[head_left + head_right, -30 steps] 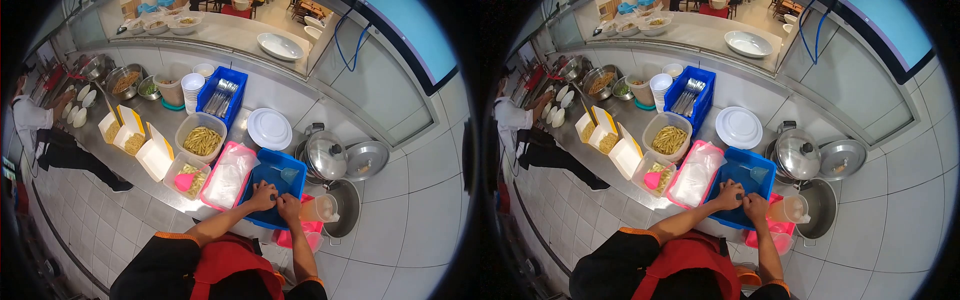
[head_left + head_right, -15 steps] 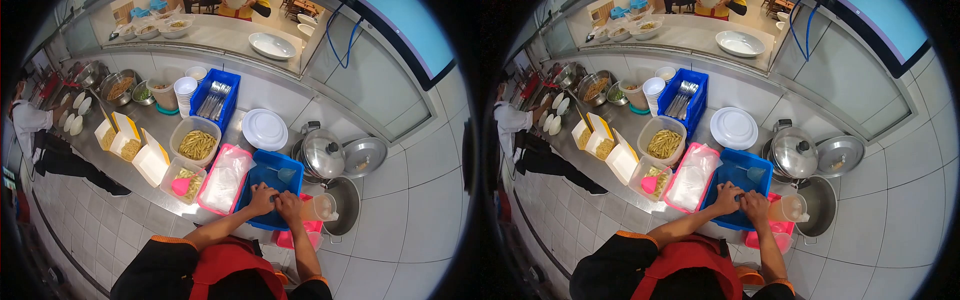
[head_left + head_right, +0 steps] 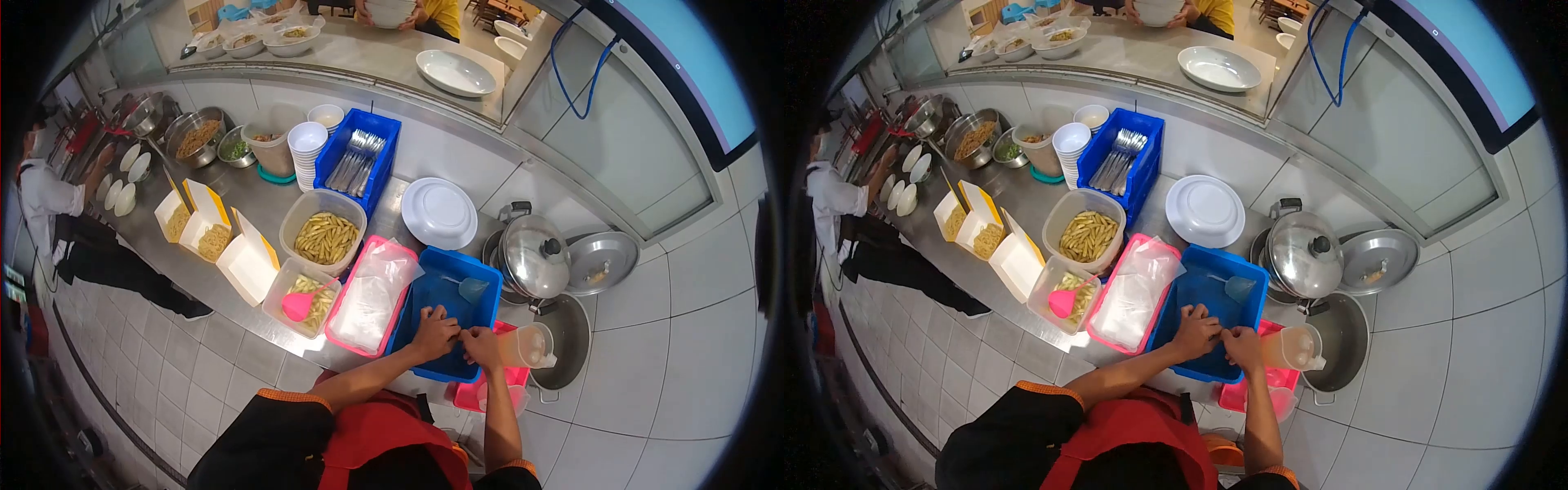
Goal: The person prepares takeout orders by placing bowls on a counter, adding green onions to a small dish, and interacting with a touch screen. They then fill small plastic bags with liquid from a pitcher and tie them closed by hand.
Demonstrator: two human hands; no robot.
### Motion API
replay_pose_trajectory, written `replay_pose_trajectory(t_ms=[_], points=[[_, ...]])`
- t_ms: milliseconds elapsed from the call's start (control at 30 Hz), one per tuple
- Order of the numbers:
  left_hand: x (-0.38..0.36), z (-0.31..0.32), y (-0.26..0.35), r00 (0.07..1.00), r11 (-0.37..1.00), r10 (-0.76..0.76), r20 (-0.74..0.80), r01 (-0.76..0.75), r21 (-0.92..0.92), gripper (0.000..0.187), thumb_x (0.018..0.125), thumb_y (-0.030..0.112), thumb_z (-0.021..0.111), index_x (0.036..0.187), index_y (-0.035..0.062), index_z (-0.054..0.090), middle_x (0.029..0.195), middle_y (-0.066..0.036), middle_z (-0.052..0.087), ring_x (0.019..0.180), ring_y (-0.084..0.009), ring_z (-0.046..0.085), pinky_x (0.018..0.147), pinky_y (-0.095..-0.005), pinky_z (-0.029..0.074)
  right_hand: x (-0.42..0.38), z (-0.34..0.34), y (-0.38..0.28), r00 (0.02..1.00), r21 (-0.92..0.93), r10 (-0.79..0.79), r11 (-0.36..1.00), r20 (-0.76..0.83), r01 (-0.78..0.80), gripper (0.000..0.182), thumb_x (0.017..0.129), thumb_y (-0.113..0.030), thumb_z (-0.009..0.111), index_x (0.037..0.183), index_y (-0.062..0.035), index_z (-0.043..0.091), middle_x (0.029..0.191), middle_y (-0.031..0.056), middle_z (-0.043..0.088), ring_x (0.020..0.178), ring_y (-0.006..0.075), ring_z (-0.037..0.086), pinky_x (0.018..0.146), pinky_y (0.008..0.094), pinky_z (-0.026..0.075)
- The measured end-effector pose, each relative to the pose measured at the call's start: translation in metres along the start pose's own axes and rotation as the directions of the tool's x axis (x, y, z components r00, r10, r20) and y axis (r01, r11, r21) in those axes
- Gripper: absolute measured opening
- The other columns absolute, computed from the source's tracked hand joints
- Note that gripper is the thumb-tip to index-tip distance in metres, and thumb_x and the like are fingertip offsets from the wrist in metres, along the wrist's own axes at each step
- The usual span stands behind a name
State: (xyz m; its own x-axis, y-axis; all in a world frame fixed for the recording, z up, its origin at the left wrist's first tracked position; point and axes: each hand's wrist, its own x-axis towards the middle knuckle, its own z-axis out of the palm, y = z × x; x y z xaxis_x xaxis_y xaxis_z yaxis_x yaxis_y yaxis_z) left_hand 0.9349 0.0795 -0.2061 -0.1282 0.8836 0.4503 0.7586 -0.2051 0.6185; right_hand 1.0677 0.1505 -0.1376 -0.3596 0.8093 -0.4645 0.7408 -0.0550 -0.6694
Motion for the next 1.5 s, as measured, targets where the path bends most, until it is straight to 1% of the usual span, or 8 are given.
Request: replay_pose_trajectory(t_ms=[167,367,533,933,1167,1267,1333,1500], points=[[-0.002,0.0,-0.003,0.997,0.997,0.075,0.001,-0.075,0.014,0.007,0.069,0.022,0.07,0.073,0.0168,0.065,0.078,0.005,0.057,0.088,-0.0206,0.046,0.082,-0.0439,0.028,0.003,-0.005,0.0,0.94,0.176,0.235,0.943,0.248,-0.282,0.028,0.088,-0.024,0.053,0.08,0.0002,0.063,0.064,0.006,0.059,0.044,0.0141,0.055,0.037,0.0263,0.044],[0.002,-0.001,-0.005,0.998,0.998,0.057,0.004,-0.057,-0.02,0.007,0.069,0.02,0.07,0.072,0.0165,0.064,0.078,0.005,0.057,0.087,-0.0206,0.045,0.082,-0.0447,0.028,0.01,0.011,0.023,0.989,0.129,0.077,0.987,0.123,-0.093,0.026,0.089,-0.02,0.051,0.076,-0.0023,0.063,0.061,0.0042,0.058,0.046,0.0126,0.054,0.037,0.0263,0.037],[0.007,0.005,-0.008,0.943,0.919,-0.276,0.186,0.315,-0.236,0.016,0.069,0.023,0.074,0.084,0.0197,0.069,0.105,0.004,0.058,0.107,-0.0233,0.044,0.092,-0.045,0.026,0.011,0.027,0.029,0.897,-0.068,-0.352,0.936,-0.268,0.347,0.023,0.085,-0.014,0.052,0.069,0.0,0.06,0.055,0.0114,0.055,0.051,0.0211,0.057,0.049,0.0363,0.04],[0.034,-0.005,-0.044,0.706,0.927,-0.035,0.707,0.287,-0.24,0.02,0.068,0.032,0.079,0.082,0.0238,0.068,0.133,0.005,0.045,0.13,-0.0294,0.028,0.101,-0.0512,0.018,-0.009,0.019,0.012,0.784,-0.418,-0.6,0.76,-0.157,0.498,0.009,0.08,-0.011,0.058,0.077,-0.0061,0.065,0.073,0.0146,0.064,0.065,0.0358,0.063,0.058,0.0441,0.05],[0.02,0.012,-0.032,0.842,0.906,0.031,0.538,0.204,-0.372,0.013,0.07,0.022,0.071,0.079,0.019,0.062,0.12,0.005,0.051,0.123,-0.0291,0.036,0.099,-0.0533,0.02,-0.004,0.034,0.02,0.819,-0.153,-0.454,0.891,-0.352,0.428,0.015,0.081,-0.009,0.054,0.074,-0.0018,0.065,0.069,0.0175,0.063,0.061,0.0349,0.062,0.057,0.0418,0.048],[0.011,0.013,-0.028,0.895,0.907,0.041,0.444,0.153,-0.391,0.018,0.072,0.019,0.07,0.09,0.0179,0.066,0.116,0.004,0.055,0.119,-0.0265,0.04,0.1,-0.0512,0.021,-0.006,0.039,0.02,0.853,-0.086,-0.355,0.933,-0.382,0.35,0.018,0.082,-0.007,0.051,0.072,0.0014,0.063,0.064,0.0193,0.06,0.056,0.0292,0.061,0.054,0.0393,0.046],[0.006,0.013,-0.026,0.912,0.896,0.046,0.407,0.143,-0.421,0.017,0.072,0.018,0.069,0.088,0.0174,0.066,0.11,0.004,0.057,0.117,-0.0256,0.041,0.1,-0.0504,0.021,-0.002,0.042,0.025,0.856,-0.005,-0.307,0.942,-0.415,0.335,0.02,0.083,-0.004,0.049,0.069,0.0024,0.062,0.054,0.0114,0.056,0.049,0.0125,0.05,0.047,0.0333,0.041],[0.003,0.014,-0.027,0.948,0.877,0.031,0.318,0.127,-0.464,0.014,0.071,0.015,0.068,0.085,0.0165,0.065,0.094,0.007,0.062,0.108,-0.0232,0.045,0.098,-0.0481,0.022,0.002,0.045,0.035,0.869,0.062,-0.246,0.952,-0.43,0.301,0.021,0.083,-0.002,0.049,0.064,0.0026,0.055,0.052,0.01,0.051,0.048,0.0113,0.046,0.046,0.033,0.038]])
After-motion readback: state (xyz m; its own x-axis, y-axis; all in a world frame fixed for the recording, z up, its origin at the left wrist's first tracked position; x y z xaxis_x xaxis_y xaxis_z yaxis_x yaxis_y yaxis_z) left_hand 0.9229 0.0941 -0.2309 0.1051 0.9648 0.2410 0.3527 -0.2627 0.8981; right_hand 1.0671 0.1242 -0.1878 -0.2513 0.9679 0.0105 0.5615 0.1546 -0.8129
